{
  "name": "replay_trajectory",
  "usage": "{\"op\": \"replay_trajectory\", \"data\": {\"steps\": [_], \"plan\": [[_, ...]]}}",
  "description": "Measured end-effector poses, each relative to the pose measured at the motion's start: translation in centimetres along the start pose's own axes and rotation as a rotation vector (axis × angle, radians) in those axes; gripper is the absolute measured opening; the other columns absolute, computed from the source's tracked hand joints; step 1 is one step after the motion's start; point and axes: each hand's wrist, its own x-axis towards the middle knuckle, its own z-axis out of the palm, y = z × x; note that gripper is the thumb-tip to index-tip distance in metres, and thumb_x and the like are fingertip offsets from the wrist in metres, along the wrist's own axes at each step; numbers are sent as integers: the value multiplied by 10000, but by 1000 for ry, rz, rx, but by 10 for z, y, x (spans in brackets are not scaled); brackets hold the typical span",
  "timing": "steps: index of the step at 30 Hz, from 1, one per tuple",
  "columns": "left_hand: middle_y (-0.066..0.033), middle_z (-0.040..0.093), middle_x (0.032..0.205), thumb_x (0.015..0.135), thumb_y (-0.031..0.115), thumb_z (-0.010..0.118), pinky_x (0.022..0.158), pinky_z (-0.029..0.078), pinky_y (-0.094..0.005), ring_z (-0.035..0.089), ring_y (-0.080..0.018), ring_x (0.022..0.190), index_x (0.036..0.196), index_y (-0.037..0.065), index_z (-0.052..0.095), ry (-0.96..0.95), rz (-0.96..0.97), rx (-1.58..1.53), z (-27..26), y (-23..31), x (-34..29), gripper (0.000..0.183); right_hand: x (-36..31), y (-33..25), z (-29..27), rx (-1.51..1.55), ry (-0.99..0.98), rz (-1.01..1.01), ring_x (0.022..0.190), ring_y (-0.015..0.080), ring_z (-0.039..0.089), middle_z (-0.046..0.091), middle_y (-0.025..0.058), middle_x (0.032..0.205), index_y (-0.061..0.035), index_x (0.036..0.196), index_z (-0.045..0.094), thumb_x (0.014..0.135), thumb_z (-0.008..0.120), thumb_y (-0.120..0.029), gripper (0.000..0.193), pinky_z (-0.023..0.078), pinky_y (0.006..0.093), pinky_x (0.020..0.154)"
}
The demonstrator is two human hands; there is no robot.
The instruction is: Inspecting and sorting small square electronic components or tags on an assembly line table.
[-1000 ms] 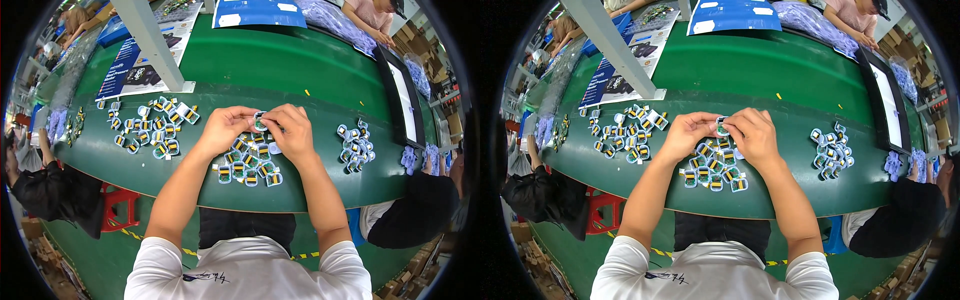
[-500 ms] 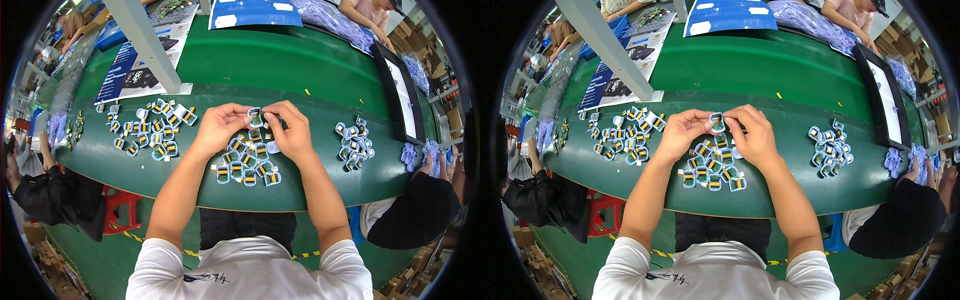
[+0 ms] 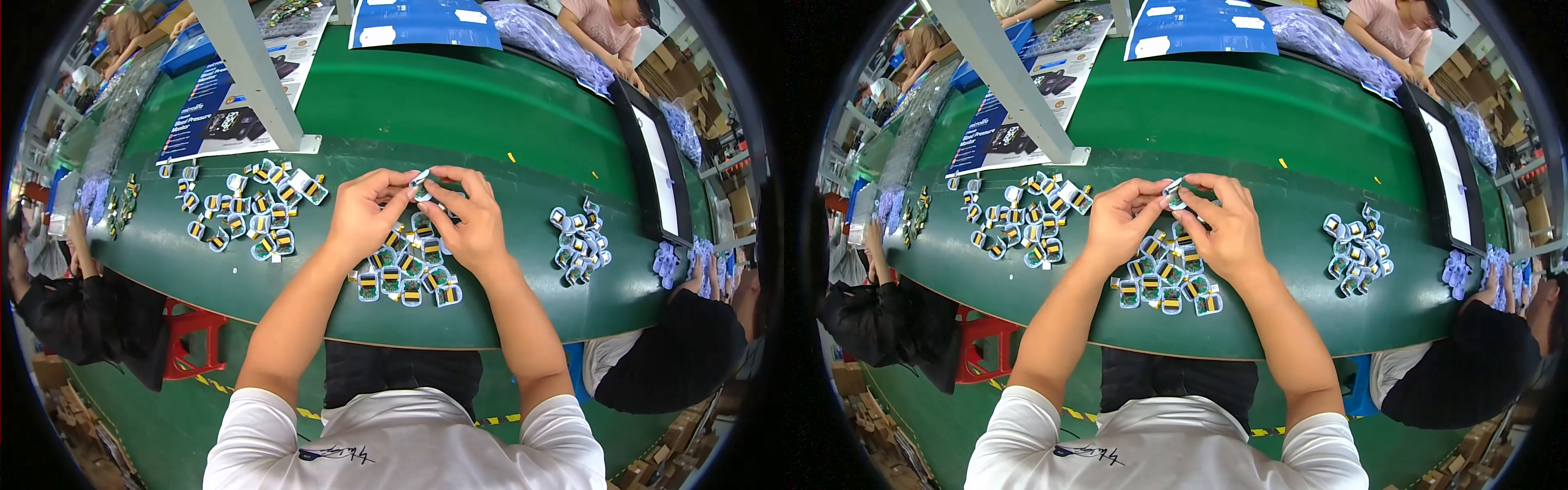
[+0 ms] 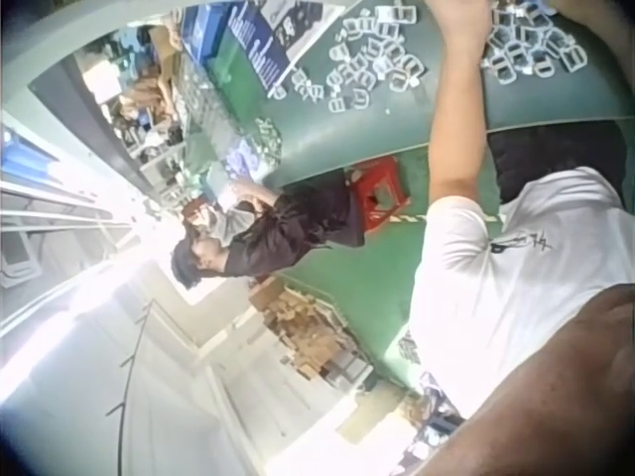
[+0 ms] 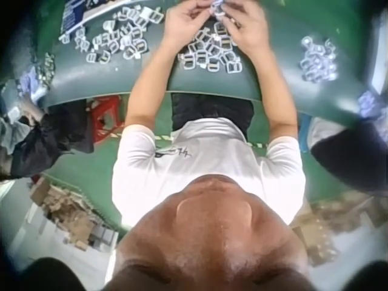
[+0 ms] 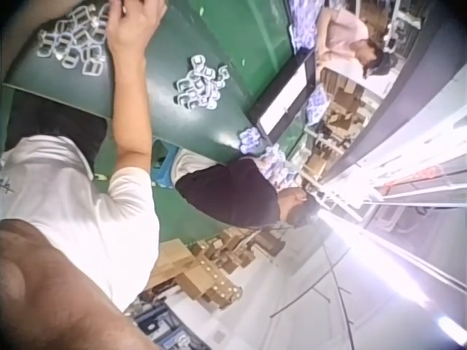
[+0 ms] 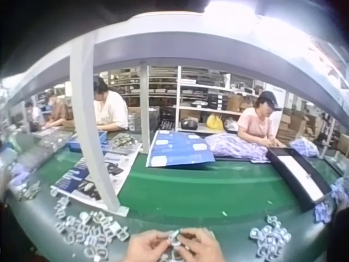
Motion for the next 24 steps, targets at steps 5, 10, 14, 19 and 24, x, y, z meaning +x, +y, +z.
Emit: {"op": "replay_trajectory", "data": {"steps": [5,10,14,19,24], "plan": [[-118,770,1019,944,-22,718,794,618,-294,767,-183,905,1165,-3,758,25,164,183,3,4,0,225,1,-2,3,-99,42,-48,1079,301,657,716,104,1237,-39,1064,807,816,828,-68,251,513,404,930],[-143,774,1009,919,-34,718,773,614,-318,770,-242,878,1130,2,766,69,259,308,5,5,-1,219,-1,-5,10,-107,69,-46,1101,307,651,719,109,1246,-38,1048,817,830,817,-62,220,509,408,951],[-149,777,1011,910,-38,720,771,612,-326,767,-265,869,1121,2,767,108,306,300,7,4,-1,221,-4,-9,14,149,65,167,1232,295,619,687,124,1358,-36,1095,816,879,780,-44,219,486,406,1053],[-126,780,1029,940,-40,717,762,600,-280,754,-170,879,1148,-15,765,213,278,131,6,-2,-1,214,-9,1,26,590,36,350,1437,280,505,575,148,1531,2,1212,772,933,736,-28,283,404,421,1185],[-105,769,1033,953,-59,708,764,586,-250,733,-118,916,1157,-38,756,252,229,-1,6,-10,0,210,-9,-7,23,873,-39,401,1525,297,403,429,164,1646,5,1375,679,976,672,1,399,317,443,1250]]}}
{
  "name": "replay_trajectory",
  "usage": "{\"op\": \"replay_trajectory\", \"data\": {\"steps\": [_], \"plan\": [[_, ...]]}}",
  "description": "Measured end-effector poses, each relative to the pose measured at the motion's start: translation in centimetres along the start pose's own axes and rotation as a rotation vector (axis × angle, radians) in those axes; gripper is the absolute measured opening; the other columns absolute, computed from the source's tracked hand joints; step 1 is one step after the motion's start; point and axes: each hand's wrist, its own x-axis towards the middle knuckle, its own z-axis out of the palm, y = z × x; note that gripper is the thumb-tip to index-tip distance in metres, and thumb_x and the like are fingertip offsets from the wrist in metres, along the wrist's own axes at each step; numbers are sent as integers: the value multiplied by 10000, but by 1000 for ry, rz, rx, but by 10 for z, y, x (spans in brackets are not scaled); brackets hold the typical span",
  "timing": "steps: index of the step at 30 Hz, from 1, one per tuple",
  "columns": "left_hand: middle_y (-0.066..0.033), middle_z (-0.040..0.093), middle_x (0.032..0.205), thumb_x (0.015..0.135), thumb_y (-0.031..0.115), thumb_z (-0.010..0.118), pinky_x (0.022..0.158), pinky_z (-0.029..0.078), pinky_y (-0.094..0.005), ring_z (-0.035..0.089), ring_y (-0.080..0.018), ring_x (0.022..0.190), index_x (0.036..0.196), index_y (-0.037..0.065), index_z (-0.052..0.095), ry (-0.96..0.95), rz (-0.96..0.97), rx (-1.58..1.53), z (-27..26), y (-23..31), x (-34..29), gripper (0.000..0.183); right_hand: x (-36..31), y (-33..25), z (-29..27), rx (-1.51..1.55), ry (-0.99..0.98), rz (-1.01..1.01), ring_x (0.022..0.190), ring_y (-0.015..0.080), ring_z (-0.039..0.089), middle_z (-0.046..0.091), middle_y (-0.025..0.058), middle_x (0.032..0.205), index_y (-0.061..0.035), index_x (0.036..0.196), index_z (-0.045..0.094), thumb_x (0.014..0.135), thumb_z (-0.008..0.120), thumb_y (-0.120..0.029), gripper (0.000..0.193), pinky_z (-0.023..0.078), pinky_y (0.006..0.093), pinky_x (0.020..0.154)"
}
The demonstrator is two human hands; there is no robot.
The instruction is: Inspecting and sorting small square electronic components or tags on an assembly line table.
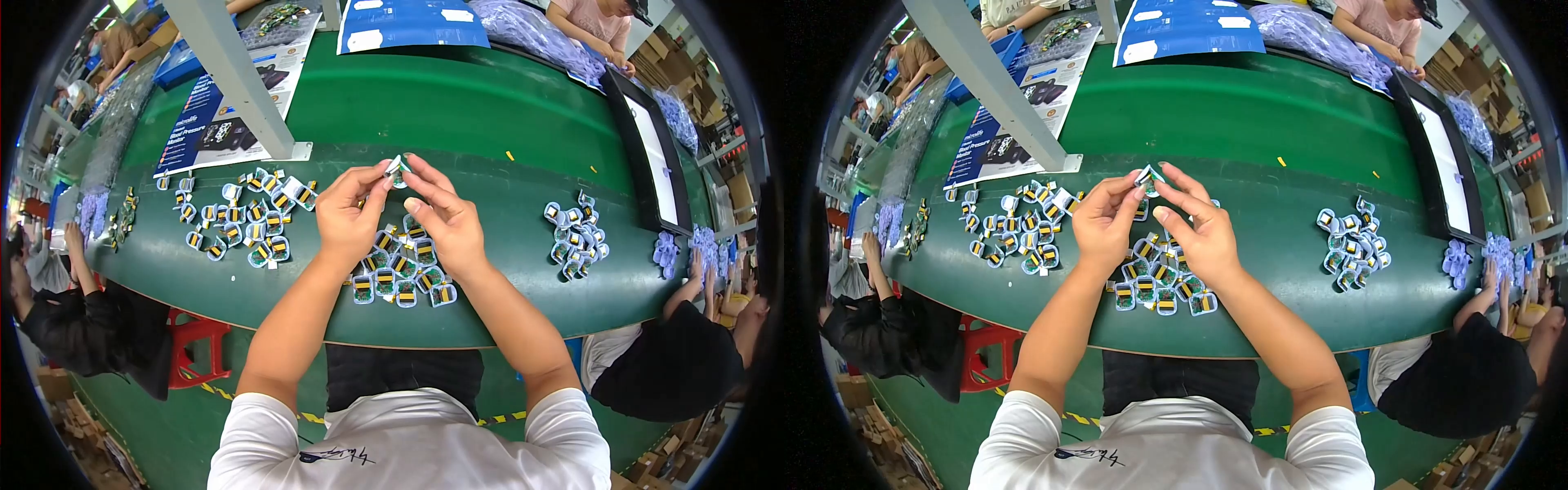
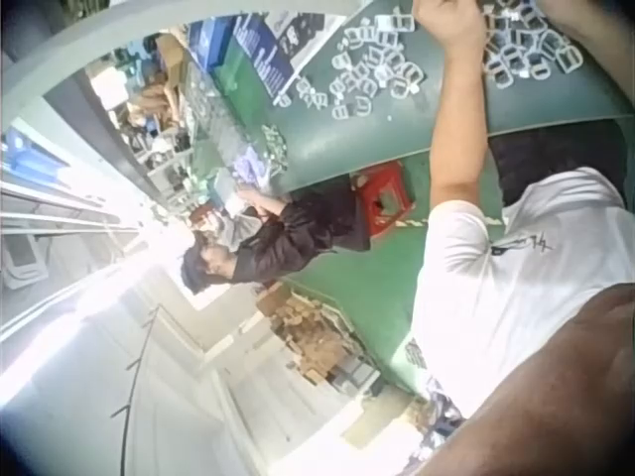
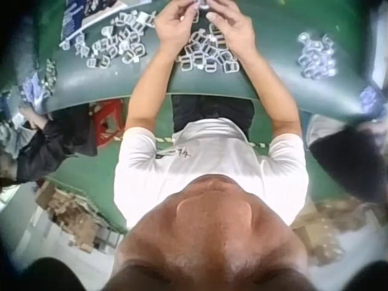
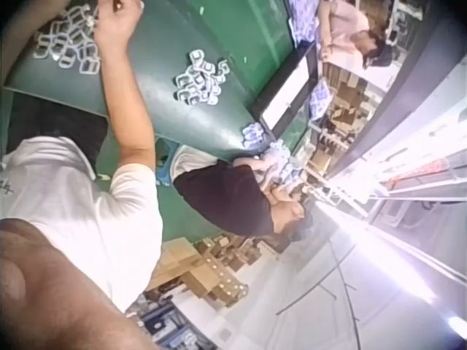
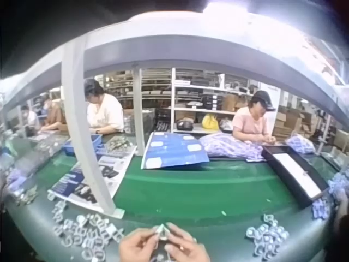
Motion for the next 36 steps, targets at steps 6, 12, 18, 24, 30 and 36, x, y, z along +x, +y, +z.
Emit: {"op": "replay_trajectory", "data": {"steps": [6,12,18,24,30,36], "plan": [[-102,751,1109,973,-61,693,837,590,-255,736,-141,985,1200,-53,727,-13,-42,-90,1,1,0,230,0,-10,-1,-104,6,-98,1473,266,463,499,155,1580,13,1442,606,1009,639,-25,436,339,424,1234],[-102,744,1132,982,-62,682,861,592,-262,735,-149,1011,1220,-55,713,-67,-57,-137,-3,3,1,240,8,1,-17,28,107,-4,1241,224,658,691,165,1337,47,1405,604,1062,593,-58,360,497,366,1092],[-105,756,1118,969,-60,694,865,604,-285,743,-150,984,1264,-42,704,-169,-35,-75,0,5,1,296,7,-4,-14,-206,187,-130,1173,223,682,720,131,1243,-1,1397,632,1018,677,-80,389,530,355,1044],[-118,765,1115,947,-91,685,895,599,-296,743,-152,984,1387,-16,640,-310,-152,-100,2,6,-5,448,3,-14,-8,-601,194,-182,901,229,748,766,128,1026,-5,1160,738,902,811,-144,303,579,324,784],[-131,772,1107,959,-59,706,901,594,-294,744,-154,980,1414,-13,618,-408,-262,-188,8,6,-7,465,1,-29,-47,-680,114,-218,970,276,733,779,114,1070,-41,971,749,875,831,-200,203,562,381,869],[-144,783,1105,971,8,712,888,595,-307,759,-163,960,1348,-8,670,-344,-191,52,1,15,1,380,-28,-29,-113,-1204,262,-64,1303,372,573,720,139,1268,-56,776,738,857,835,-253,234,398,509,1123]]}}
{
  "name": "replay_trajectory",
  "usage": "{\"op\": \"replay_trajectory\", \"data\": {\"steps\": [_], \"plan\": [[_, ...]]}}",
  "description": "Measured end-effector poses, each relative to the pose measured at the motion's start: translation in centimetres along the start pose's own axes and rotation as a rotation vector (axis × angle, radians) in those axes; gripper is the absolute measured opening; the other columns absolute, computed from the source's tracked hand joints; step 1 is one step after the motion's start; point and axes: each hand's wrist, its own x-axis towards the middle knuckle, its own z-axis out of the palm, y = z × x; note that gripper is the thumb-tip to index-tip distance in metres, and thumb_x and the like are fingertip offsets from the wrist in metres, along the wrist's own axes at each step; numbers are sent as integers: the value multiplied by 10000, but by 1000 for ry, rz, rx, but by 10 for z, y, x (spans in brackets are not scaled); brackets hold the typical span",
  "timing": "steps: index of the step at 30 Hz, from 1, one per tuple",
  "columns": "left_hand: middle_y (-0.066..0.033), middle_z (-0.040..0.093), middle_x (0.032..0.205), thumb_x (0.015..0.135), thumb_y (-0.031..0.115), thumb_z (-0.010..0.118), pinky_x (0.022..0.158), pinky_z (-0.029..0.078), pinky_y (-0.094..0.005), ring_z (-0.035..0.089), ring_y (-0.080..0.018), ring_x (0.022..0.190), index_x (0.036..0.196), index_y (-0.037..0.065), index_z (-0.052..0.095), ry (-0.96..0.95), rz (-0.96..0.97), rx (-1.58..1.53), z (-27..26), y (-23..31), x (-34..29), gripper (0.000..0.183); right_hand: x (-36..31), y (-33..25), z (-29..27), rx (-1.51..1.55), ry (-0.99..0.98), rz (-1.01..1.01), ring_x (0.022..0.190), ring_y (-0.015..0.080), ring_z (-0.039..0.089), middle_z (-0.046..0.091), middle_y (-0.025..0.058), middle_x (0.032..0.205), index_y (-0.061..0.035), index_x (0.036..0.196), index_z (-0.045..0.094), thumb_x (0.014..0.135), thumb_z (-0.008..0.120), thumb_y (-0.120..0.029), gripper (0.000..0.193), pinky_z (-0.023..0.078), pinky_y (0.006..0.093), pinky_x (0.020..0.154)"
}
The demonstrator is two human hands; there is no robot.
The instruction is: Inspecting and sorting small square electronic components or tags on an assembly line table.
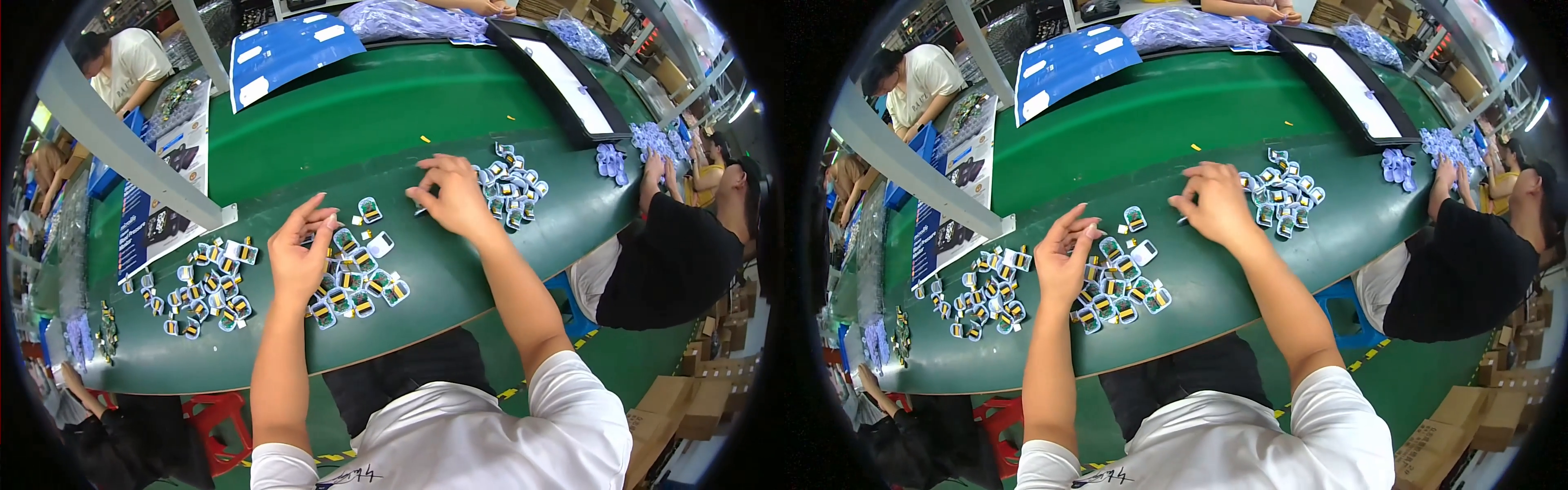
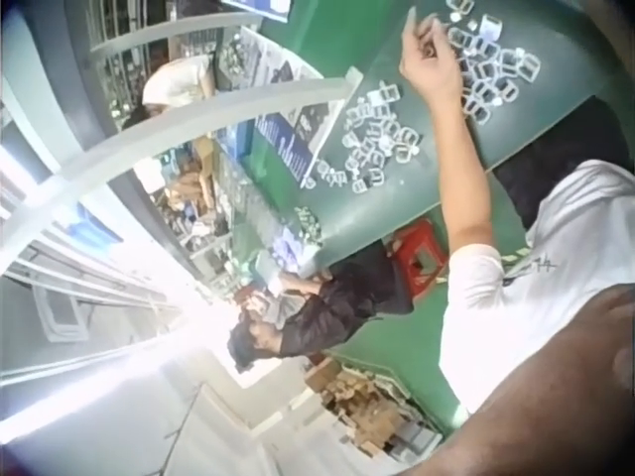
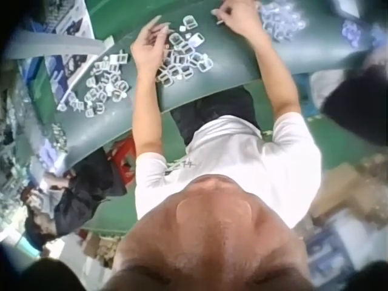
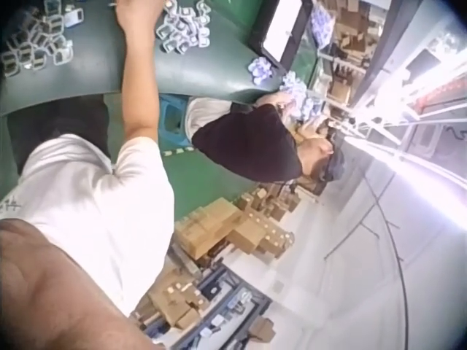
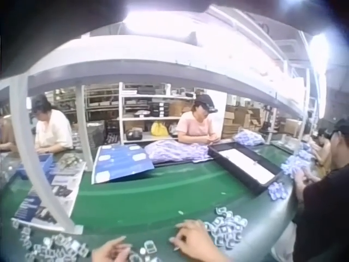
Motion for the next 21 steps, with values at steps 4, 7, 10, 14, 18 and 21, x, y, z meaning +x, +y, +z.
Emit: {"op": "replay_trajectory", "data": {"steps": [4,7,10,14,18,21], "plan": [[-149,768,1124,1006,39,688,886,595,-302,752,-175,976,1327,-62,658,-54,7,89,0,2,1,338,-5,27,1,-296,125,62,1323,374,561,688,152,1323,-66,995,771,925,762,-278,223,373,553,1152],[-145,772,1118,1006,53,694,886,592,-298,753,-171,973,1297,-67,676,-66,-5,105,1,-3,1,315,-8,23,5,-366,168,25,1338,371,550,662,155,1363,-65,1163,753,973,700,-341,339,358,572,1170],[-148,772,1119,1007,50,692,886,590,-294,752,-174,969,1286,-73,680,-59,-52,70,-2,-10,-1,305,-16,18,10,-499,77,-87,1365,367,527,630,162,1402,-67,1258,736,996,649,-443,467,342,584,1186],[-147,771,1116,1011,55,691,878,586,-288,749,-172,959,1287,-76,678,-63,-93,18,-2,-18,2,306,-19,50,-7,-734,46,-45,1413,393,474,575,190,1462,-84,1334,708,1011,580,-547,580,288,632,1205],[-137,772,1091,1009,61,700,871,583,-282,750,-171,951,1285,-75,681,-91,-103,79,0,-20,1,308,-22,67,-25,-824,-24,67,1466,459,400,519,203,1527,-139,1403,667,1017,530,-609,624,243,691,1203],[-135,773,1090,1011,62,699,871,582,-282,751,-171,951,1283,-72,683,-103,-128,83,0,-21,1,303,-26,79,-33,-806,-35,151,1455,467,418,513,204,1543,-172,1410,661,1019,552,-536,546,287,739,1154]]}}
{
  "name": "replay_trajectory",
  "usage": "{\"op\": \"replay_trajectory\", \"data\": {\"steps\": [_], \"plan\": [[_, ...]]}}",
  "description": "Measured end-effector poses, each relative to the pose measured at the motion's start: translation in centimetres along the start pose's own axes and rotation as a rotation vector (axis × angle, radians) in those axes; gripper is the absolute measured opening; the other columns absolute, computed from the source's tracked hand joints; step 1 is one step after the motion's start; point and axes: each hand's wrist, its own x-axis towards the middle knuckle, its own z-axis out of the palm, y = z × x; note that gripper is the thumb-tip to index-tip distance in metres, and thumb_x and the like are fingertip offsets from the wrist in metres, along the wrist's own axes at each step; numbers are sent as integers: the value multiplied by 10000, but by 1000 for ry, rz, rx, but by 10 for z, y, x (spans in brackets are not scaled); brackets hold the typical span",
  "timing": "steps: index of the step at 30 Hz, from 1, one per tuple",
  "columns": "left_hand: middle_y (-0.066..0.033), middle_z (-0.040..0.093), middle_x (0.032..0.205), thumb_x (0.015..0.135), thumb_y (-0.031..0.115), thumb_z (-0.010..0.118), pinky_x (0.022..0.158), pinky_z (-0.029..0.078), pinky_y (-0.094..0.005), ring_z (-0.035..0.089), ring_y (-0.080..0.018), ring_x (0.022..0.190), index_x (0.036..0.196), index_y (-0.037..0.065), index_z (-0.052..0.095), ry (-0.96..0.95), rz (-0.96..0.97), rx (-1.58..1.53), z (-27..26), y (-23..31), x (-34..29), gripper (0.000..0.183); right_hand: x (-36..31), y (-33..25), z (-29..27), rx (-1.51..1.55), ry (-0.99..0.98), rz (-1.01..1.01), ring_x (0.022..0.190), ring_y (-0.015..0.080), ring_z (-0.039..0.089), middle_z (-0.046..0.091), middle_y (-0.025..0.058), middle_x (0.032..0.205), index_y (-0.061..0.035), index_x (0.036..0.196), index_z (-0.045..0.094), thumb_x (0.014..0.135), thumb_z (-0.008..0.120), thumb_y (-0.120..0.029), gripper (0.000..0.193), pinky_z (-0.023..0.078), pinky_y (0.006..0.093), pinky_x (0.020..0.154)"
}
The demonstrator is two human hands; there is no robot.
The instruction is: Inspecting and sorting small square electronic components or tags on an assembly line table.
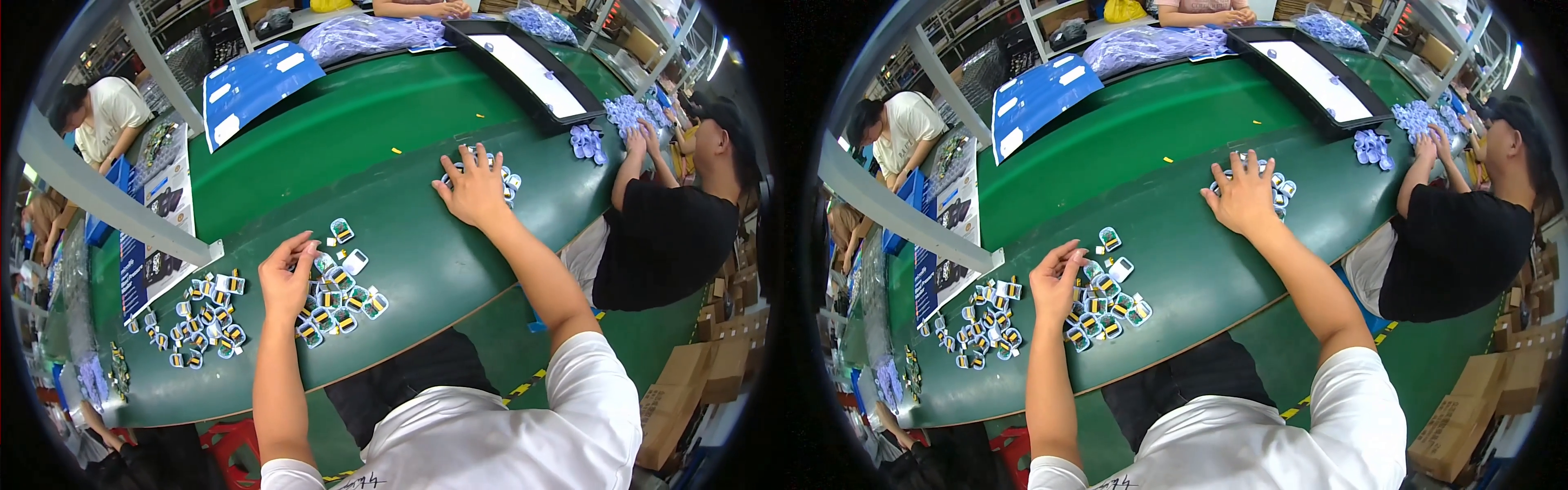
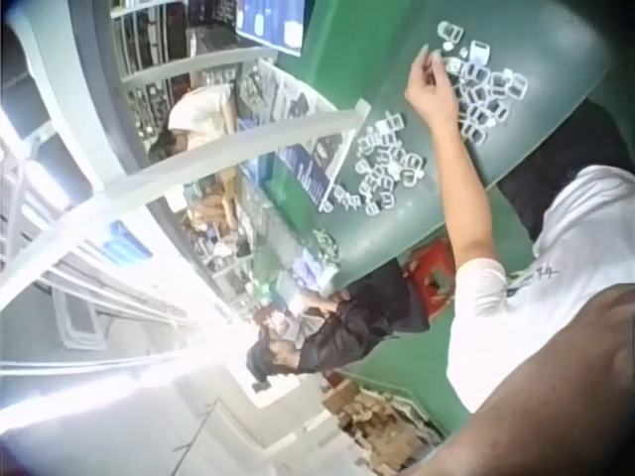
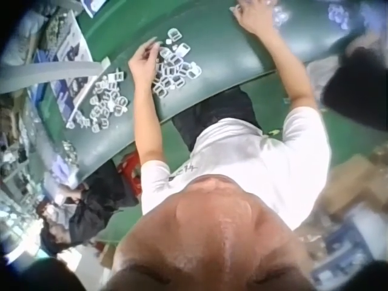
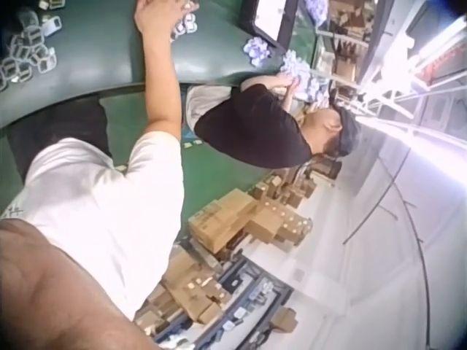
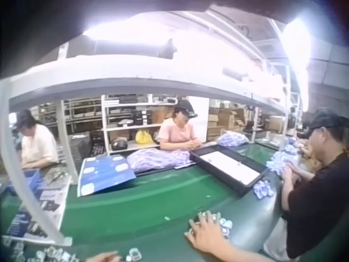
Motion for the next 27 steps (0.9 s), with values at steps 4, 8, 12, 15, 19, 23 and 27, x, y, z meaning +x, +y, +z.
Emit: {"op": "replay_trajectory", "data": {"steps": [4,8,12,15,19,23,27], "plan": [[-141,770,1099,1013,59,696,871,583,-285,747,-170,950,1275,-71,687,13,-30,-118,-1,-5,1,292,-5,26,10,2,62,59,1425,435,474,564,192,1495,-142,1370,686,992,603,-461,501,355,720,1121],[-147,768,1105,1015,57,695,876,583,-289,744,-168,945,1269,-70,689,4,-30,-81,-1,-3,0,284,-6,60,20,28,213,24,1331,362,570,672,163,1343,-63,1149,767,951,681,-382,386,406,642,1110],[-150,770,1099,1017,72,700,881,582,-289,743,-168,941,1262,-67,692,-7,-17,-76,2,-3,2,282,0,98,31,118,311,-113,1203,325,641,728,131,1177,-52,1005,778,930,714,-312,278,445,544,1094],[-153,771,1090,1020,86,701,880,581,-288,744,-173,944,1256,-73,694,-3,-29,-83,5,0,4,284,0,111,27,150,290,-119,1221,319,631,725,120,1190,-55,1018,776,935,723,-312,276,440,544,1100],[-160,769,1088,1026,77,690,888,587,-295,747,-185,951,1251,-79,695,59,-34,-86,-4,-4,0,274,-14,69,-9,316,272,-126,1259,328,616,717,112,1228,-49,1060,767,950,723,-268,249,414,532,1136],[-161,767,1079,1031,62,676,897,594,-302,747,-197,958,1241,-84,698,116,30,-146,-4,-5,-2,256,-41,31,-34,396,267,-398,1342,317,578,681,106,1312,-66,1113,744,915,752,-232,259,379,529,1183],[-150,773,1046,1035,66,672,885,605,-306,750,-191,949,1212,-66,719,138,92,-139,6,-6,2,226,-46,54,1,290,322,-421,1356,333,579,676,107,1341,-57,1116,737,885,738,-106,236,421,540,1167]]}}
